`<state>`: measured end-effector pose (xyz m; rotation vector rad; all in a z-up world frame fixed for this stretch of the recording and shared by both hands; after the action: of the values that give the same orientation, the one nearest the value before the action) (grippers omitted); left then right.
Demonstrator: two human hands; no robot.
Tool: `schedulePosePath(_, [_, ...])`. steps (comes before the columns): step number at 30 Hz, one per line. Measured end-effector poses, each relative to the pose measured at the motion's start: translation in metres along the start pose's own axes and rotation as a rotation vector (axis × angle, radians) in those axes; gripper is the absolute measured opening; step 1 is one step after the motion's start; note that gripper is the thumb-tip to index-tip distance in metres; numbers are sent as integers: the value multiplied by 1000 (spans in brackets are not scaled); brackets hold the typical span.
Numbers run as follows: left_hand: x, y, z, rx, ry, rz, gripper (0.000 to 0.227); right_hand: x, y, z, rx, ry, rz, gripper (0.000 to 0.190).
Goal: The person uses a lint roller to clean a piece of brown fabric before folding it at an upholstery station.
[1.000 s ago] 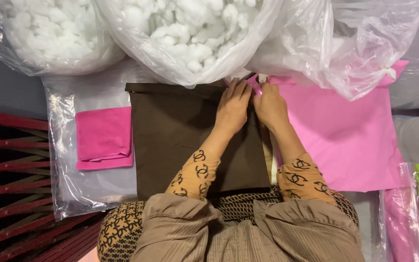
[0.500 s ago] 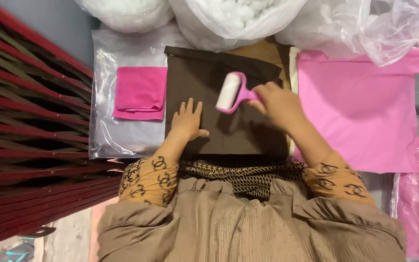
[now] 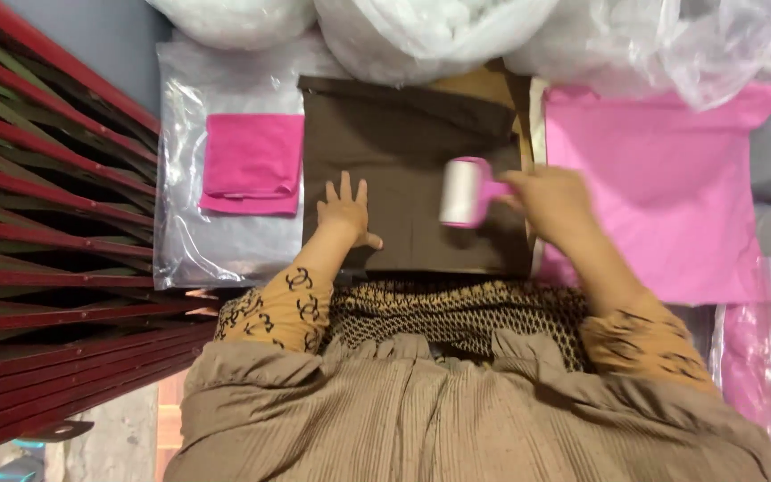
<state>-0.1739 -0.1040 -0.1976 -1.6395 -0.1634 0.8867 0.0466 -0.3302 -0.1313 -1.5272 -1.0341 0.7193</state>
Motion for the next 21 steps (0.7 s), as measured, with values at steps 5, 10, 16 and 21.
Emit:
schedulePosePath(5, [-5,-14,-4,34,-24,-29,127,11,11,74,310,-219,-27,29])
schedulePosePath(10, [-2,-9,4,20,-18,-39,124,0,5,-18,193,-36,169,35])
schedulePosePath(16, [-12,-17,-6,23,-6,-20,128,-17,-6,36,275,-65,67,35])
schedulePosePath(21, [-9,-14,-3,31,16,-12,133,-18,10,51,471,-200,191,34])
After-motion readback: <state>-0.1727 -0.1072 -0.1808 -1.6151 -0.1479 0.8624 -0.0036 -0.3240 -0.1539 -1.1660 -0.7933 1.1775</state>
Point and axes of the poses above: each hand's wrist, its own x-axis towards the middle knuckle, its own y-axis out of the palm, z = x × y, the point moved 1 cm from there along x, towards the middle knuckle, and after that the axes turned 14 degrees about -z, right-handed, at the moved point
